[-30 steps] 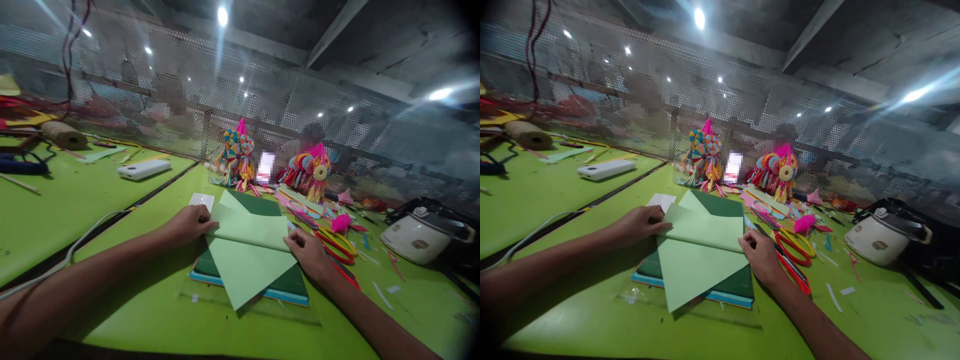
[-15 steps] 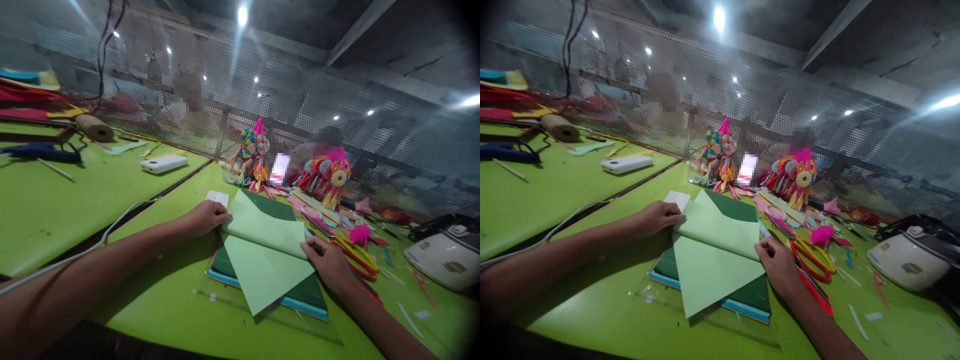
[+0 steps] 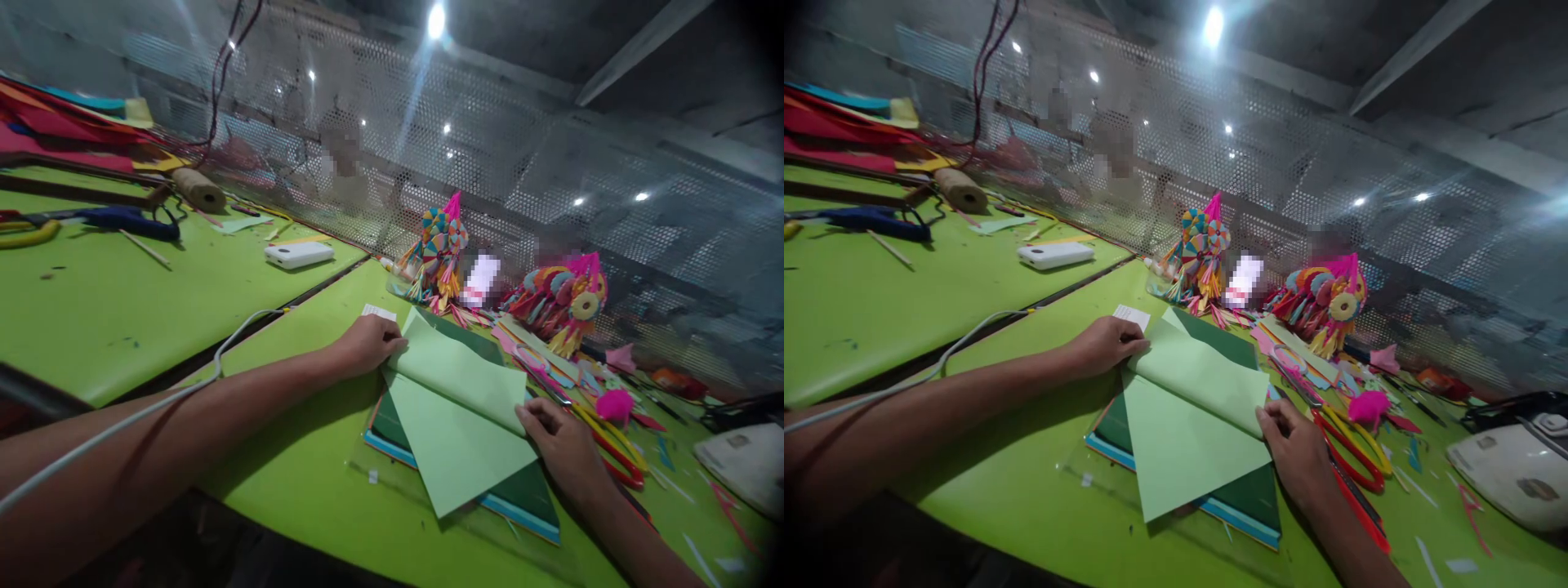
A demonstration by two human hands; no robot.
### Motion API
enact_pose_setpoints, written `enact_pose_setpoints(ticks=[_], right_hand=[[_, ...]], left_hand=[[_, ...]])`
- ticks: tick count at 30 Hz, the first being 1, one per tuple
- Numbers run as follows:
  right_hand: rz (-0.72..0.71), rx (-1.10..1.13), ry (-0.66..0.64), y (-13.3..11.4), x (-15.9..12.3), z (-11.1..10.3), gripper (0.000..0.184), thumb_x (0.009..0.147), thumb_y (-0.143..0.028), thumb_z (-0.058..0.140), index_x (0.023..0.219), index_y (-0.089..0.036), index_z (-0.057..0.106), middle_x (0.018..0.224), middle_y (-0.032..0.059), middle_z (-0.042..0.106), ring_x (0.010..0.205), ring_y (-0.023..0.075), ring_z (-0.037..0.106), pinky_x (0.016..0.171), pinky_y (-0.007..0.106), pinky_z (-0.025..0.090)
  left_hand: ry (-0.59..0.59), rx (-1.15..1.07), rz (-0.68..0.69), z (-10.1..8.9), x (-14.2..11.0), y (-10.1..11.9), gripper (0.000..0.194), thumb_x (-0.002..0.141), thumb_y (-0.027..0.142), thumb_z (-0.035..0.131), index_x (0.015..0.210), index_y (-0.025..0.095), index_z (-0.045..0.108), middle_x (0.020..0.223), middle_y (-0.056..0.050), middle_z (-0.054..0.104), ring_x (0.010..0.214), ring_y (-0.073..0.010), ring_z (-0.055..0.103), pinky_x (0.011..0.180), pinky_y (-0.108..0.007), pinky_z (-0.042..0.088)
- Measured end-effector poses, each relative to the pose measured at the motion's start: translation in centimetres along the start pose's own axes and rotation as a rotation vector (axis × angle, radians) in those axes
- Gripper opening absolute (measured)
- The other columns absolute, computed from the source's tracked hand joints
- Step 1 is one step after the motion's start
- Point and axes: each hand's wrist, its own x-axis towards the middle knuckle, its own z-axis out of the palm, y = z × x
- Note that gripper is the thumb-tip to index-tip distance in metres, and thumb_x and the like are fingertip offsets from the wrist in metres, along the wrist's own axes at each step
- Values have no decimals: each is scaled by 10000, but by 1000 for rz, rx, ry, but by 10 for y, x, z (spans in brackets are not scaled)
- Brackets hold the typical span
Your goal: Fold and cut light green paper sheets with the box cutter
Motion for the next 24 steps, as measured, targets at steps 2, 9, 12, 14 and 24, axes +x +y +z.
enact_pose_setpoints(ticks=[2, 9, 12, 14, 24], right_hand=[[-14, -7, -1, 0, -1, 0, 363, 797, -554, 517, 772, -199, 587, 664, 19, 593, 625, 193, 544, 591, 293, 406], [-73, -1, 33, -4, -1, 1, 330, 819, -512, 514, 747, -197, 580, 641, 11, 570, 604, 177, 524, 571, 280, 397], [-69, -9, 42, -7, -1, 1, 325, 807, -506, 526, 727, -194, 576, 635, 12, 578, 597, 176, 523, 567, 280, 392], [-72, -27, 52, -9, -1, 1, 315, 805, -492, 529, 714, -194, 574, 629, 8, 575, 592, 173, 520, 567, 278, 389], [-205, -113, 128, -14, 2, 5, 160, 829, -295, 523, 709, -194, 552, 628, -10, 554, 582, 142, 513, 576, 249, 379]], left_hand=[[-16, -8, -4, 0, 0, 0, 196, 782, 300, 582, 697, 144, 662, 594, 10, 573, 574, -137, 475, 588, -260, 337], [-32, -32, 34, -3, -1, -3, 167, 745, 302, 588, 706, 147, 639, 603, 11, 581, 596, -142, 511, 577, -239, 363], [-34, 3, 50, -2, -2, -1, 139, 747, 282, 562, 718, 157, 615, 646, 0, 603, 631, -156, 544, 597, -240, 383], [-18, 66, 59, 0, -4, 1, 125, 759, 264, 534, 729, 163, 601, 685, -16, 621, 645, -164, 557, 603, -246, 386], [44, 398, 263, 11, -6, 2, 205, 854, 270, 353, 727, 199, 497, 698, -66, 571, 632, -217, 517, 590, -299, 340]])
